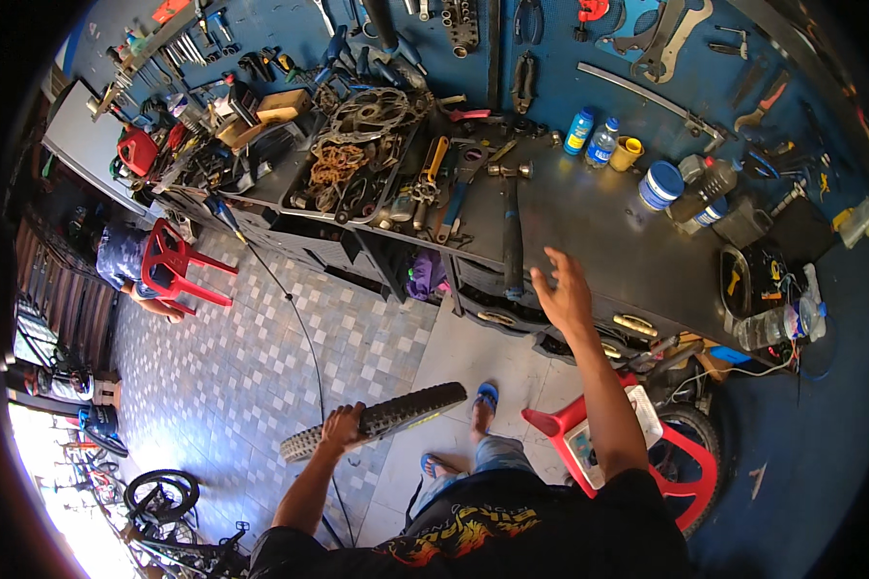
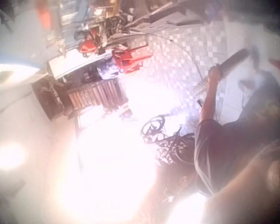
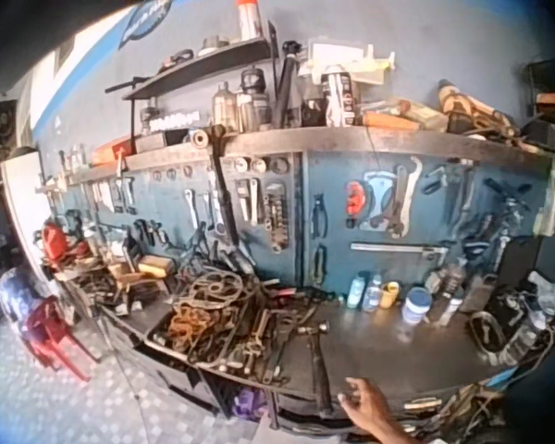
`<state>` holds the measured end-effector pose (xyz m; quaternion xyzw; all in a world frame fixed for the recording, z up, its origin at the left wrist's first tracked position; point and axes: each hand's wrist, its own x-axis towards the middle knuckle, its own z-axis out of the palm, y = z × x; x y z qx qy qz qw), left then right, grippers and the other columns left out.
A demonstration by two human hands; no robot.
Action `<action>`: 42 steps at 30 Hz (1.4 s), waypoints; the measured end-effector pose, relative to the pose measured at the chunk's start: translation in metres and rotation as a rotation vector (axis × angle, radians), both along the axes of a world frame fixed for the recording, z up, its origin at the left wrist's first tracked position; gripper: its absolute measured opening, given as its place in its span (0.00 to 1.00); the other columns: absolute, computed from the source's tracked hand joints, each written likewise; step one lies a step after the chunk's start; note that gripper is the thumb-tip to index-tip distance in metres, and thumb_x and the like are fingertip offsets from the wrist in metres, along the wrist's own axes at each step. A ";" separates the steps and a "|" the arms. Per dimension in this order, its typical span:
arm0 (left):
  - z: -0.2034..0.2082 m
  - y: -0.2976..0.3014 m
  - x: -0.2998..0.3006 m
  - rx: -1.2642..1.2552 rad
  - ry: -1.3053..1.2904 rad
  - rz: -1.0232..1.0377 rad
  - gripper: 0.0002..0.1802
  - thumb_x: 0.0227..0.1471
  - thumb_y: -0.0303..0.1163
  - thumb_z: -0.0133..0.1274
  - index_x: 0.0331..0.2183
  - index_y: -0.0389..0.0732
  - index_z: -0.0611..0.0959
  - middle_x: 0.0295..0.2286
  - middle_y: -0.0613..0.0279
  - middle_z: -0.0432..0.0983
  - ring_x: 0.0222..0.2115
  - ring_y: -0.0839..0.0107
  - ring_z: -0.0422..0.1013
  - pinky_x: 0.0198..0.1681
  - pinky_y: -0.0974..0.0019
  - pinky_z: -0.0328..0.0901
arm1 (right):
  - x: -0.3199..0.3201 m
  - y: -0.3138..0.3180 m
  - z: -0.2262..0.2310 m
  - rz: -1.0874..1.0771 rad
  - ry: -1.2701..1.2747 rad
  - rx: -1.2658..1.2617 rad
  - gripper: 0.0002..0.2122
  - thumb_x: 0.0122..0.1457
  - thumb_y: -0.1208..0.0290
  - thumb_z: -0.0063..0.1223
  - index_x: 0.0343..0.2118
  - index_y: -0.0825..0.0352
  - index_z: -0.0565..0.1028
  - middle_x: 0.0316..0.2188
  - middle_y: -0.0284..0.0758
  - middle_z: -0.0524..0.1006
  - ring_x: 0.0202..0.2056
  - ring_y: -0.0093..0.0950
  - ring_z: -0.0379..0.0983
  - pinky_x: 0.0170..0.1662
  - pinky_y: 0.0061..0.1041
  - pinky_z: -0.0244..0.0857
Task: The person removes a bicycle wheel from a stand, uses a hammer to tap the tire, then uses a wrench to loosen and remove the disc brake rotor from the hub. The rotor is placed on the workbench, and the wheel is set aside.
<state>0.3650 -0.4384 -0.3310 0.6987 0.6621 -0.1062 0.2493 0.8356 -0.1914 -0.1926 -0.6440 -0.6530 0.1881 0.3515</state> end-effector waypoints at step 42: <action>-0.129 -0.057 0.055 0.127 -0.262 -0.292 0.26 0.53 0.33 0.53 0.55 0.49 0.74 0.39 0.56 0.72 0.41 0.59 0.70 0.43 0.54 0.63 | -0.204 -0.056 0.038 0.108 0.138 0.166 0.08 0.54 0.83 0.65 0.35 0.70 0.78 0.26 0.33 0.80 0.24 0.16 0.72 0.27 0.17 0.66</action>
